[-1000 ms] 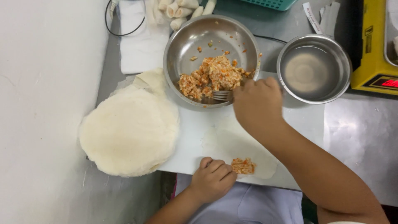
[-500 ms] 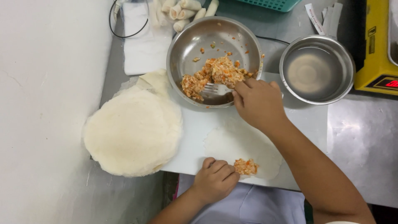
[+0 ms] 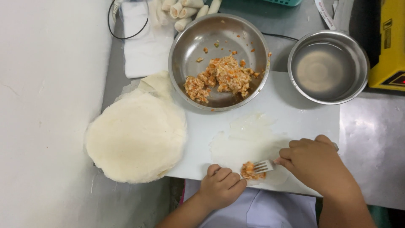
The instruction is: Assembling spring rolls by portioning filling onto wrappers and rolling them up manually.
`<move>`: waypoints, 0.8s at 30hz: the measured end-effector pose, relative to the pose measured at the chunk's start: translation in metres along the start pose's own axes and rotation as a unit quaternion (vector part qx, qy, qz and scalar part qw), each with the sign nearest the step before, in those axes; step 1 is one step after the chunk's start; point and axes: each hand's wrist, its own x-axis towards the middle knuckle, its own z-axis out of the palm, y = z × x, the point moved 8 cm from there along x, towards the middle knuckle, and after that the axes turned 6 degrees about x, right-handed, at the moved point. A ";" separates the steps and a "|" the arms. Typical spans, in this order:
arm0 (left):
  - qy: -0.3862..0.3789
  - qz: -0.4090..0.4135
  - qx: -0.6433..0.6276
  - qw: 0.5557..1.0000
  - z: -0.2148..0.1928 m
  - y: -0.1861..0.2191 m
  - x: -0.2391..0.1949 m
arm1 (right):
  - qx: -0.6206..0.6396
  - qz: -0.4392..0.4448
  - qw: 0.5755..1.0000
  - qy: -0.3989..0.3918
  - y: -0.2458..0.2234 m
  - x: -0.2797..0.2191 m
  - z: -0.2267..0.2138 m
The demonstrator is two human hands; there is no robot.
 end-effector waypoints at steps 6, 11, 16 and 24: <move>-0.002 0.002 -0.001 1.000 0.001 0.001 -0.001 | -0.034 0.051 0.997 -0.047 0.026 -0.009 0.021; 0.002 0.000 -0.001 1.000 0.001 0.001 0.002 | 0.001 0.028 0.999 0.030 0.016 -0.008 0.025; -0.006 -0.006 0.008 1.000 0.002 0.000 0.001 | 0.048 0.039 0.997 -0.045 0.016 -0.011 0.042; -0.020 0.010 0.004 1.000 -0.002 0.003 0.009 | 0.086 0.026 0.991 0.103 -0.010 -0.011 0.044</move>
